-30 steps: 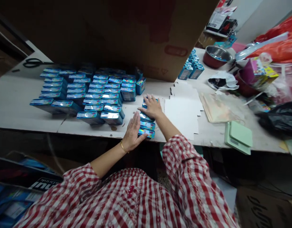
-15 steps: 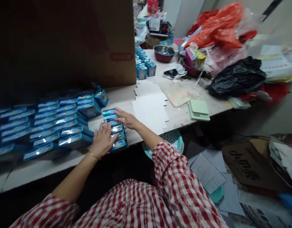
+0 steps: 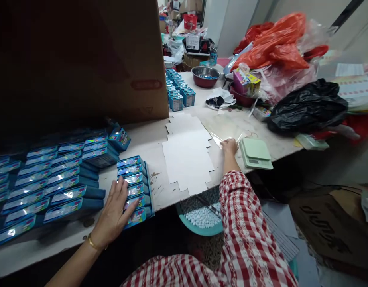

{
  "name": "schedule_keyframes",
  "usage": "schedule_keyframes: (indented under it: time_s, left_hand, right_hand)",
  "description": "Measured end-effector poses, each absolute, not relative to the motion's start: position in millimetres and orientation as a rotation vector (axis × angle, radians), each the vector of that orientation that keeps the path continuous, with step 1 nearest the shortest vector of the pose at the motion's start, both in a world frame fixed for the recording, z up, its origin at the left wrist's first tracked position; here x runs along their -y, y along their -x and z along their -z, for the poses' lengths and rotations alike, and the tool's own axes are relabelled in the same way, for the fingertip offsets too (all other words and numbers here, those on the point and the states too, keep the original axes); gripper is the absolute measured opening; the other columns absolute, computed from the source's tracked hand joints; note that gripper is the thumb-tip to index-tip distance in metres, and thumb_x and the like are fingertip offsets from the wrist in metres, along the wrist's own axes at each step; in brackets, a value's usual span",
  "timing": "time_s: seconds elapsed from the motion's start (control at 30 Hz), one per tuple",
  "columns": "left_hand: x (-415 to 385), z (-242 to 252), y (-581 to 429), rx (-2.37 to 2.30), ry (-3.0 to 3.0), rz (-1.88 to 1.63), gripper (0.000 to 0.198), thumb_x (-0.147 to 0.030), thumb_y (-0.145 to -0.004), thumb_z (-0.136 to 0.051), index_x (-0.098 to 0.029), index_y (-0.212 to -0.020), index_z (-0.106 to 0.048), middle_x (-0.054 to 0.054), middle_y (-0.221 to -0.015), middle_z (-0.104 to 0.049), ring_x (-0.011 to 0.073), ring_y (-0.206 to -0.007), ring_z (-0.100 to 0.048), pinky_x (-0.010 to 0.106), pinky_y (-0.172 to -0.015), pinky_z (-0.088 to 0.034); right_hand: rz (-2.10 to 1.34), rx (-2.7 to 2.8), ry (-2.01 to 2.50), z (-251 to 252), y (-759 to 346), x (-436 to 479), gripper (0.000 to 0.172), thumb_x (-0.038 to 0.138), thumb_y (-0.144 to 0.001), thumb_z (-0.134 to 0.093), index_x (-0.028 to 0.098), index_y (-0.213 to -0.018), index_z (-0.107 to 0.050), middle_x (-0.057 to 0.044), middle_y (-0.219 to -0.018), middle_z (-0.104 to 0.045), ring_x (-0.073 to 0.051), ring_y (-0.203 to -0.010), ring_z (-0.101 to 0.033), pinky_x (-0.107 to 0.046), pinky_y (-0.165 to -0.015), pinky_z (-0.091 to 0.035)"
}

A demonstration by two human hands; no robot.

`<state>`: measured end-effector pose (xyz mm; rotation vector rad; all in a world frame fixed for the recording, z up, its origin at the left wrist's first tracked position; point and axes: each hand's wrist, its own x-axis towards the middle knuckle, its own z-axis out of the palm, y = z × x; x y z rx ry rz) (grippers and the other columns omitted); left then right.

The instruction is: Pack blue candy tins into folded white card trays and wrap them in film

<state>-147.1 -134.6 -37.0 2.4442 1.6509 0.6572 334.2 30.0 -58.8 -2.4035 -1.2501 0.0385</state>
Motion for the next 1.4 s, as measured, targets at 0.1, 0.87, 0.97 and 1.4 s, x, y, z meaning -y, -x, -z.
schedule_keyframes:
  time_s: [0.1, 0.87, 0.97, 1.4]
  left_hand:
    - [136, 35, 147, -1.653, -2.427, -0.659, 0.07, -0.041, -0.087, -0.041, -0.02, -0.145, -0.008, 0.012, -0.152, -0.012, 0.03, -0.139, -0.008, 0.053, -0.107, -0.028]
    - [132, -38, 137, -1.135, -0.666, -1.1, 0.026, -0.033, -0.078, -0.058, -0.014, -0.095, -0.054, 0.008, -0.092, -0.065, 0.0147, -0.081, -0.064, 0.031, -0.07, -0.054]
    - [143, -37, 148, -1.106, -0.74, -1.177, 0.039, -0.037, -0.082, -0.052, -0.017, -0.115, -0.046, 0.011, -0.108, -0.06, 0.016, -0.089, -0.063, 0.034, -0.074, -0.054]
    - [222, -33, 185, -1.533, -2.124, -1.221, 0.021, -0.027, -0.083, -0.051, -0.017, -0.08, -0.068, 0.005, -0.08, -0.064, 0.015, -0.079, -0.059, 0.027, -0.075, -0.047]
  right_hand:
    - [-0.07, 1.121, 2.459, 46, -339, -40, 0.025, 0.028, -0.077, -0.051, 0.01, -0.08, -0.068, -0.011, -0.08, -0.064, -0.016, -0.069, -0.05, -0.027, -0.064, -0.036]
    - [-0.139, 2.419, 1.106, -31, -31, 134, 0.023, 0.025, -0.092, -0.04, 0.022, -0.1, -0.061, -0.002, -0.087, -0.063, -0.013, -0.081, -0.057, -0.024, -0.067, -0.043]
    - [-0.003, 2.359, 1.185, -37, -19, 140, 0.03, 0.026, -0.094, -0.035, 0.019, -0.086, -0.064, -0.004, -0.08, -0.062, -0.013, -0.077, -0.056, -0.024, -0.066, -0.041]
    - [-0.045, 2.404, 1.146, -45, 13, 193, 0.028, 0.037, -0.087, -0.05, 0.017, -0.069, -0.058, -0.001, -0.068, -0.058, -0.012, -0.065, -0.05, -0.024, -0.06, -0.032]
